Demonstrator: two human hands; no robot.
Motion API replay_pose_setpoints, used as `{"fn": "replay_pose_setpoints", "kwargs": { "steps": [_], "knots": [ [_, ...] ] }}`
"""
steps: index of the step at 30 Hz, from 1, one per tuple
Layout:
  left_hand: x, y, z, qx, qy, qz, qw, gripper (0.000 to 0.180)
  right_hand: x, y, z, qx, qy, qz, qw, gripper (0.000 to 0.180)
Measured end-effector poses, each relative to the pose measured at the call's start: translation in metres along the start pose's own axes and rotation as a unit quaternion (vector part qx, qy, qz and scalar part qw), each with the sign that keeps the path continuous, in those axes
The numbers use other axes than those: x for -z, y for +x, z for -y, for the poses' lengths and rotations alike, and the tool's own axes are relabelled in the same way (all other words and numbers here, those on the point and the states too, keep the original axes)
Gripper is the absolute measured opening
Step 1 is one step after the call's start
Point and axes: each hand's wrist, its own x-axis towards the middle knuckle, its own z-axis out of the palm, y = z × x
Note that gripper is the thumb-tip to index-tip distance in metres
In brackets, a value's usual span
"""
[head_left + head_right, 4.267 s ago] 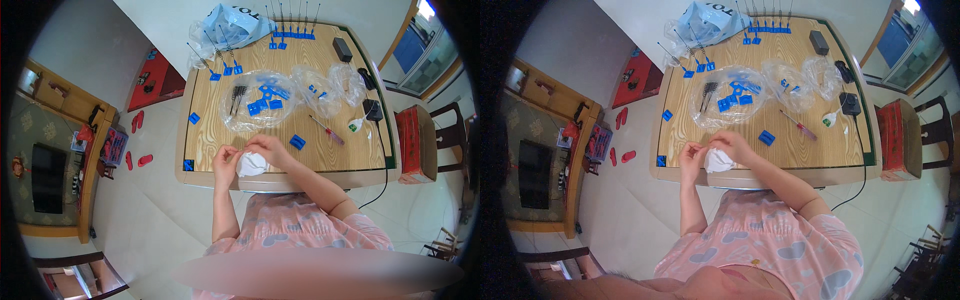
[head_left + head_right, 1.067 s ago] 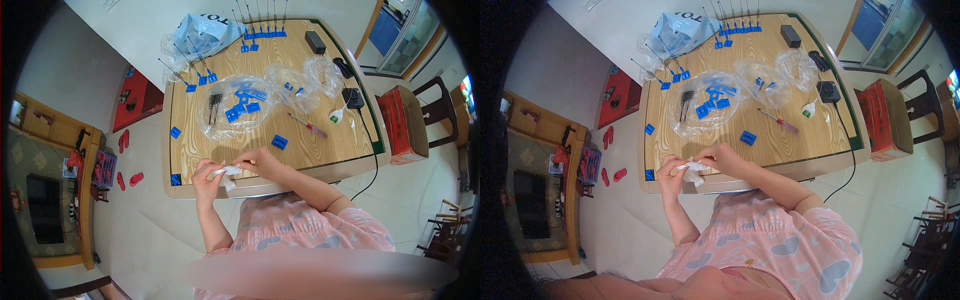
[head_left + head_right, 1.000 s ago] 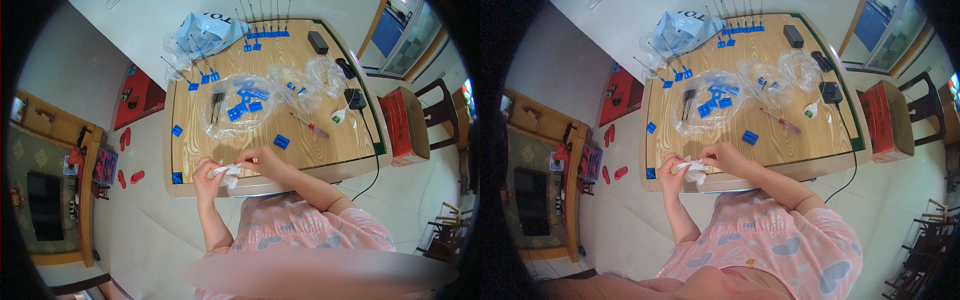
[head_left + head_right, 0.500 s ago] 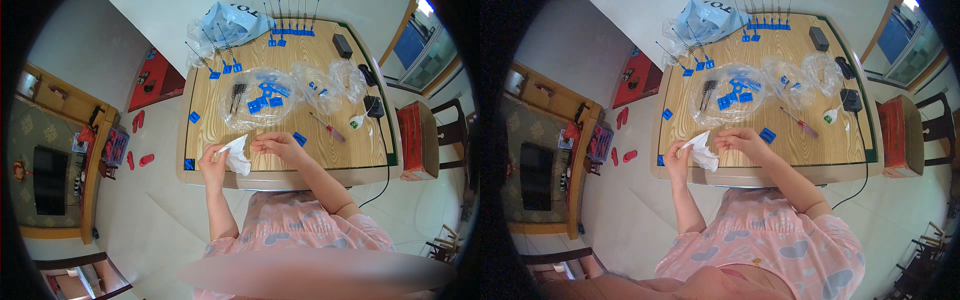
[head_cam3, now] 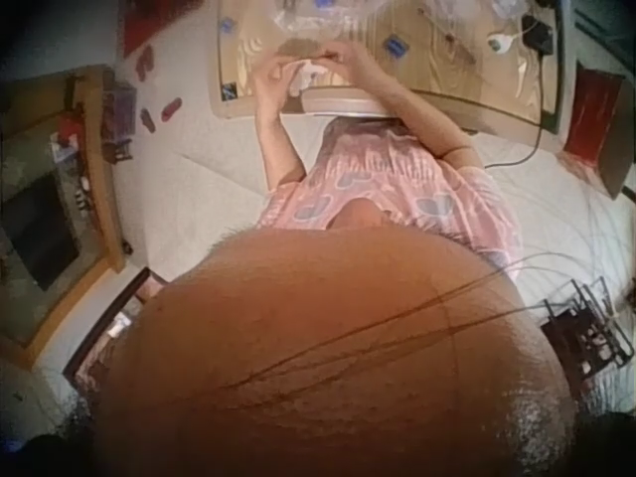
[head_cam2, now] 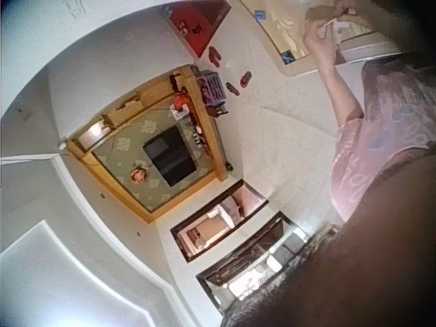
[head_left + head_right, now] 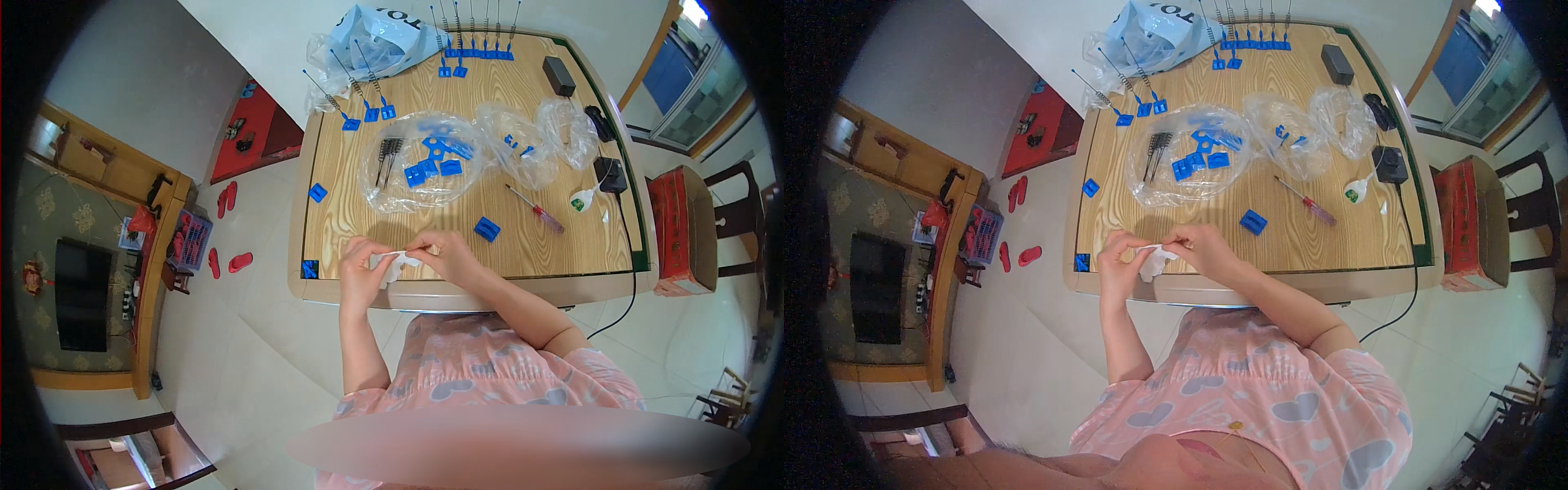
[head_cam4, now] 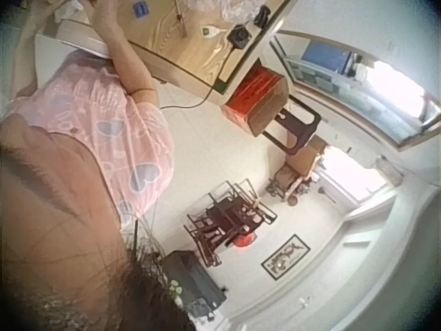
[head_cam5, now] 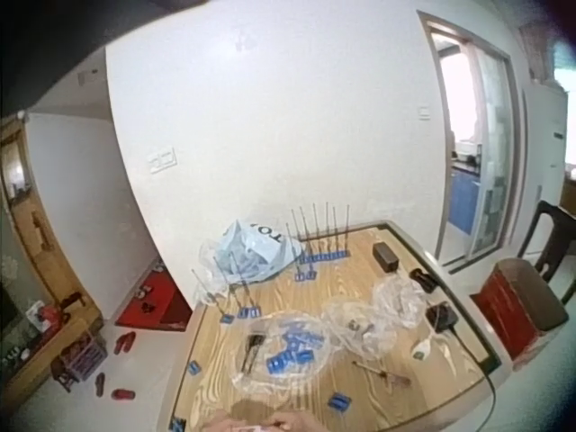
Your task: Assembling small blue plastic and metal electronic components at a table.
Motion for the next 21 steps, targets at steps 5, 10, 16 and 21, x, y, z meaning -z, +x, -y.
{"fn": "replay_pose_setpoints", "kwargs": {
  "steps": [5, 10, 16, 21],
  "knots": [
    [0.014, 0.008, 0.020, 0.032, 0.056, -0.056, 0.996, 0.014, 0.009, -0.001, -0.012, 0.018, -0.056, -0.048, 0.997, 0.014],
    [0.007, 0.006, 0.021, -0.045, 0.191, -0.134, 0.971, 0.017, 0.035, 0.000, -0.009, -0.164, 0.481, -0.030, 0.861, 0.041],
    [-0.027, -0.005, -0.006, 0.075, -0.117, -0.109, 0.984, 0.022, 0.035, -0.005, -0.015, -0.133, 0.539, 0.019, 0.832, 0.049],
    [-0.091, -0.014, -0.058, -0.056, -0.136, -0.006, 0.989, 0.054, -0.003, -0.006, 0.001, -0.089, 0.532, -0.082, 0.838, 0.053]
  ]
}}
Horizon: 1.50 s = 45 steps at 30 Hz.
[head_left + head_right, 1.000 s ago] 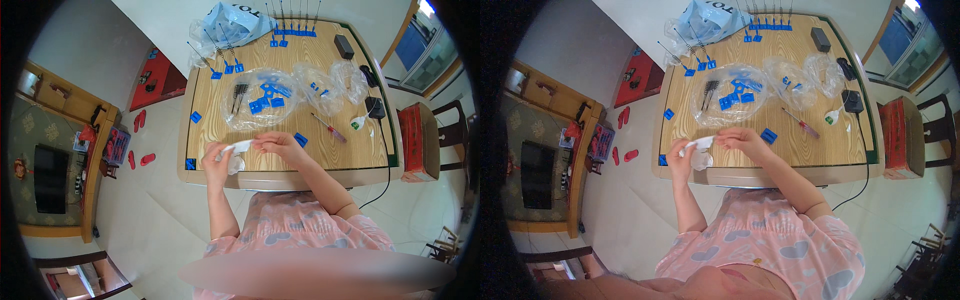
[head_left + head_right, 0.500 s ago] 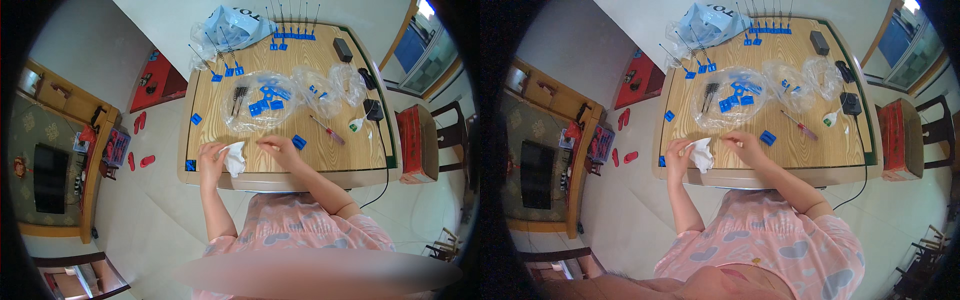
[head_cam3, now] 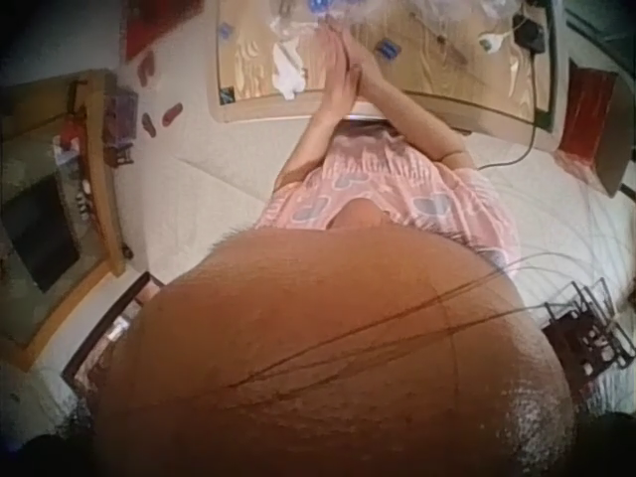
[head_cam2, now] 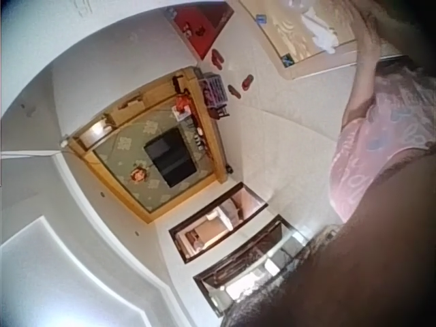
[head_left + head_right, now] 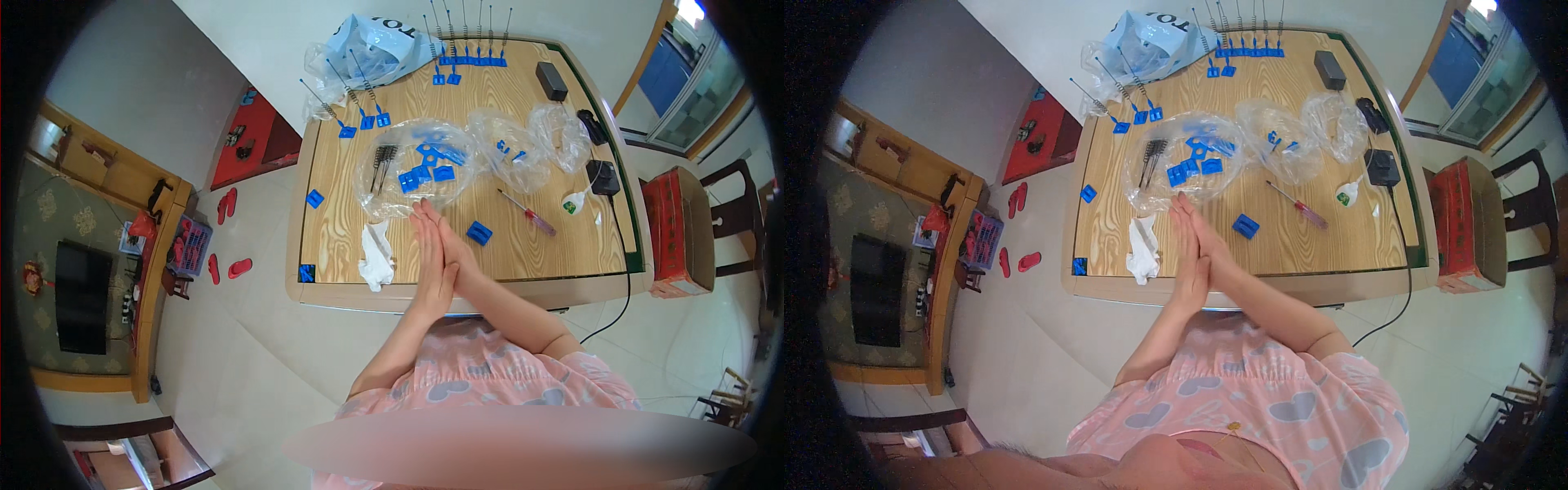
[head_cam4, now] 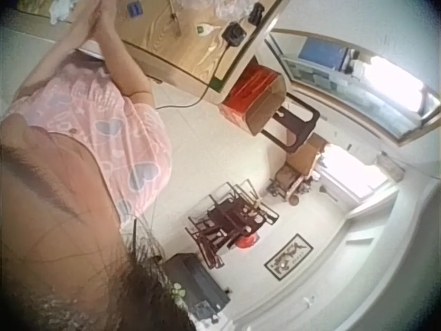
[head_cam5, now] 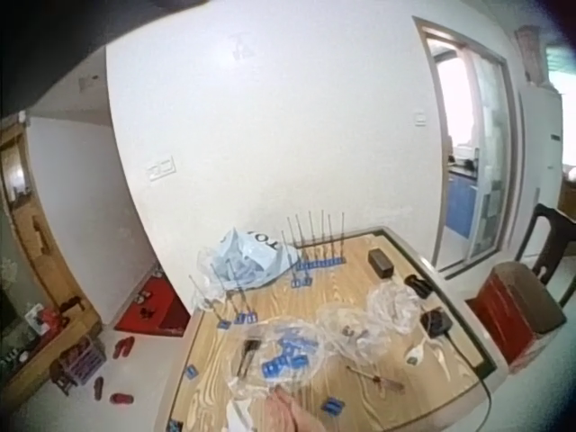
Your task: Assembling small blue plastic and metal electronic components at a table.
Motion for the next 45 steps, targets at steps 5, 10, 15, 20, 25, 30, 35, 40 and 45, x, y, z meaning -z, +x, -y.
{"fn": "replay_pose_setpoints", "kwargs": {
  "steps": [5, 10, 15, 20, 25, 30, 35, 40, 45],
  "knots": [
    [-0.012, 0.018, 0.006, 0.069, -0.280, -0.015, 0.957, 0.079, 0.001, -0.020, -0.012, 0.189, -0.298, 0.032, 0.935, 0.052],
    [0.013, 0.047, 0.003, 0.154, -0.694, 0.008, 0.703, 0.087, 0.008, -0.074, -0.002, 0.231, -0.537, 0.291, 0.757, 0.043],
    [-0.009, 0.052, -0.005, 0.160, -0.820, 0.026, 0.550, 0.081, 0.012, -0.079, 0.024, 0.300, -0.574, 0.257, 0.717, 0.043],
    [-0.061, 0.022, -0.001, 0.184, -0.714, 0.097, 0.668, 0.077, 0.017, -0.042, 0.062, 0.338, -0.714, 0.160, 0.592, 0.053],
    [-0.073, -0.015, -0.008, 0.362, -0.610, 0.114, 0.695, 0.067, 0.065, -0.016, 0.093, 0.318, -0.742, 0.037, 0.589, 0.058],
    [-0.058, 0.006, -0.021, 0.403, -0.670, 0.042, 0.622, 0.062, 0.069, -0.034, 0.051, 0.305, -0.743, 0.127, 0.582, 0.044],
    [-0.065, -0.005, 0.015, 0.280, -0.495, 0.062, 0.820, 0.059, 0.017, -0.061, 0.012, 0.183, -0.312, -0.030, 0.932, 0.021],
    [-0.055, -0.001, -0.001, 0.137, -0.123, -0.071, 0.980, 0.048, 0.015, -0.055, 0.024, 0.039, -0.062, -0.088, 0.993, 0.021],
    [-0.029, 0.001, 0.018, -0.166, 0.181, 0.003, 0.969, 0.057, 0.058, -0.034, 0.044, -0.088, 0.188, 0.167, 0.964, 0.033]
  ]
}}
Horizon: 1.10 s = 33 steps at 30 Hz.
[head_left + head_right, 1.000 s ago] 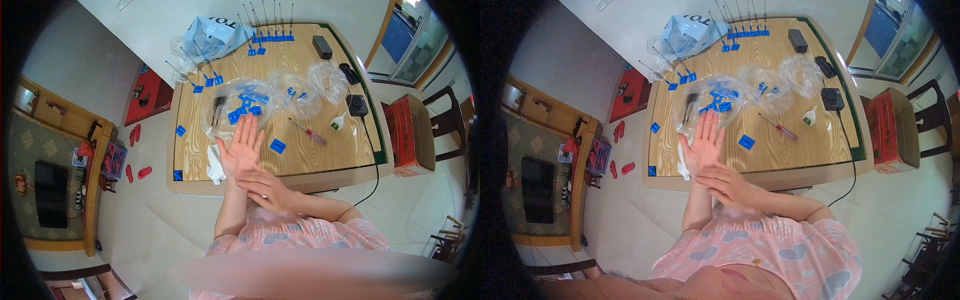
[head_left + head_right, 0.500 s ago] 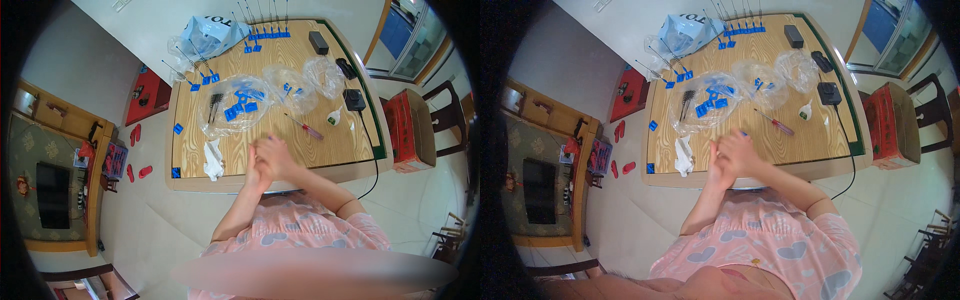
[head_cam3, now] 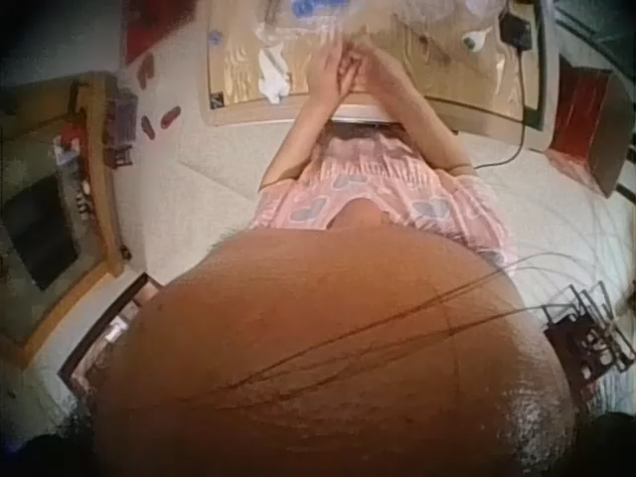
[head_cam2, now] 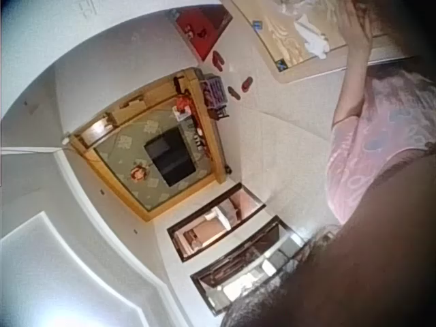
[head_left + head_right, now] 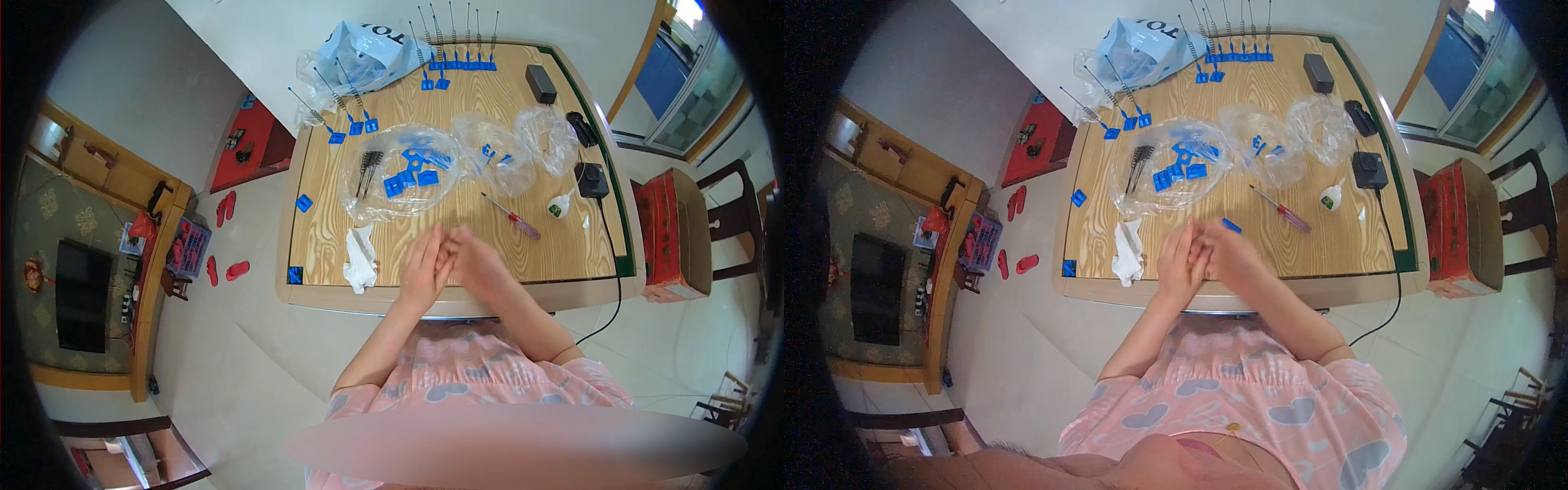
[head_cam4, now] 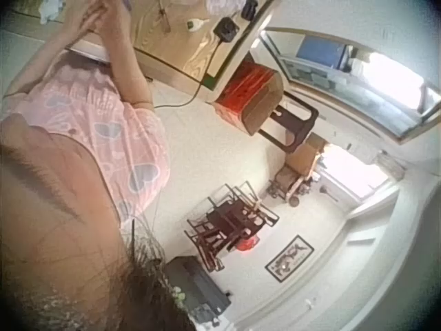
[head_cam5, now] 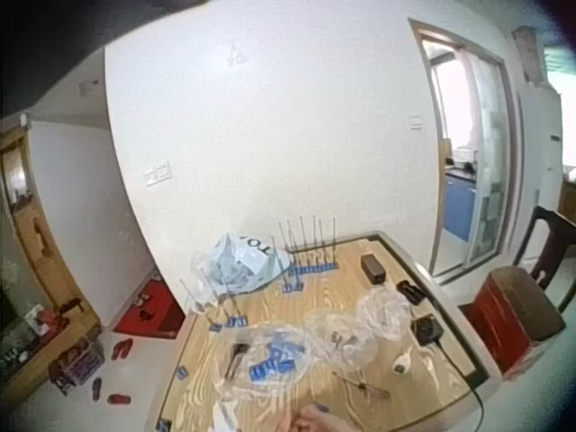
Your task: Assembling small blue plastic and metal electronic components at a table.
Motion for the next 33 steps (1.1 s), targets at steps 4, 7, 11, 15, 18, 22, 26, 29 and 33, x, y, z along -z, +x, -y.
{"fn": "replay_pose_setpoints", "kwargs": {
  "steps": [4, 7, 11, 15, 18, 22, 26, 29, 33],
  "knots": [
    [0.017, -0.004, 0.001, -0.004, 0.193, 0.047, 0.980, 0.062, -0.016, -0.007, 0.029, 0.053, -0.055, -0.161, 0.984, 0.051],
    [0.016, -0.010, 0.005, 0.010, 0.218, 0.103, 0.970, 0.066, -0.019, -0.004, 0.026, 0.036, -0.060, -0.123, 0.990, 0.056],
    [0.016, -0.007, 0.001, 0.024, 0.232, 0.122, 0.965, 0.068, -0.015, 0.001, 0.019, 0.017, -0.050, -0.087, 0.995, 0.057],
    [0.020, 0.001, -0.003, 0.045, 0.237, 0.150, 0.959, 0.071, -0.013, 0.003, 0.017, 0.032, -0.074, -0.084, 0.993, 0.057],
    [0.026, 0.005, -0.008, 0.073, 0.190, 0.149, 0.968, 0.071, -0.021, -0.001, 0.018, 0.058, -0.096, -0.071, 0.991, 0.054],
    [0.023, -0.011, -0.005, 0.012, 0.112, 0.176, 0.978, 0.061, -0.040, -0.009, 0.001, 0.144, -0.753, 0.011, 0.641, 0.038],
    [0.032, -0.016, -0.026, 0.069, -0.046, 0.408, 0.909, 0.045, -0.052, -0.012, 0.004, -0.015, -0.836, 0.114, 0.536, 0.031],
    [0.053, 0.010, -0.059, 0.085, -0.096, 0.465, 0.876, 0.035, -0.062, -0.016, 0.014, -0.050, -0.803, 0.144, 0.577, 0.030],
    [0.050, 0.006, -0.061, 0.021, -0.073, 0.446, 0.892, 0.028, -0.060, -0.014, 0.020, -0.139, -0.688, 0.099, 0.705, 0.032]
  ]
}}
